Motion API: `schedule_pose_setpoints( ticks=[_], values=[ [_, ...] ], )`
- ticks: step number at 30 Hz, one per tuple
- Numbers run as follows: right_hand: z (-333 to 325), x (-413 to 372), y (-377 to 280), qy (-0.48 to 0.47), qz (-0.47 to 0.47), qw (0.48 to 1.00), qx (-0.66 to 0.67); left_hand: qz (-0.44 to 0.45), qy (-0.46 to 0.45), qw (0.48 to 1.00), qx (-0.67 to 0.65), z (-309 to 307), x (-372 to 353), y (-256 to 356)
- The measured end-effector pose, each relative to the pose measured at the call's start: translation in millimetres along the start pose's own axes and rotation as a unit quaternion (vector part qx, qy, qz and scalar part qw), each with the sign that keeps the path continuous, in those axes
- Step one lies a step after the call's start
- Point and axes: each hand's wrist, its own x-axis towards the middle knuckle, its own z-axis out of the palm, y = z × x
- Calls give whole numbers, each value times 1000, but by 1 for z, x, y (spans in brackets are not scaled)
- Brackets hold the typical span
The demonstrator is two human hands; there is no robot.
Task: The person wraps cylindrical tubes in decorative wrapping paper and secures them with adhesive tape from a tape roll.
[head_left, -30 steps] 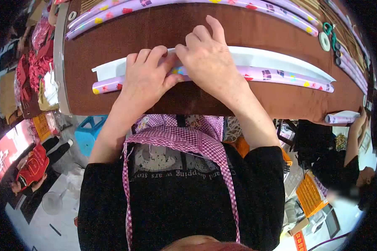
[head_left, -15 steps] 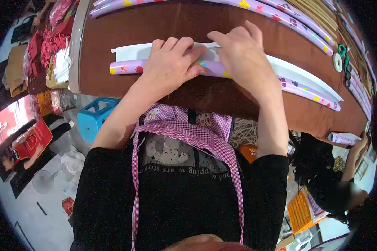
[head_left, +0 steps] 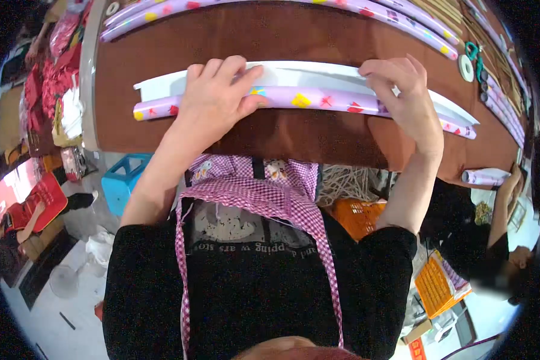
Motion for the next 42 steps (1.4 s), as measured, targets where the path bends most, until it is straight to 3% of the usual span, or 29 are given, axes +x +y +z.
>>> schedule_pose_setpoints(
  ticks=[5, 7, 13, 16, 23, 42],
  values=[
    [-12, -18, 31, 18, 10, 1000, -8, -1, -16, 1000, -10, -6, 2, 2],
    [-15, -18, 30, -4, 23, 997, -80, -1, -22, 1000, -15, -6, 2, 2],
    [-9, -15, 23, 19, 31, 990, -136, -14, -44, 999, -6, -10, 2, 4],
    [-6, -14, 21, 49, 14, 989, -141, -17, -54, 998, -12, -10, 2, 3],
    [-6, -16, 16, 15, 30, 981, -190, -20, -59, 998, -17, -12, 4, 4],
    [6, -19, 9, 36, 4, 959, -281, -23, -63, 998, -18, -14, 6, 3]
  ],
)
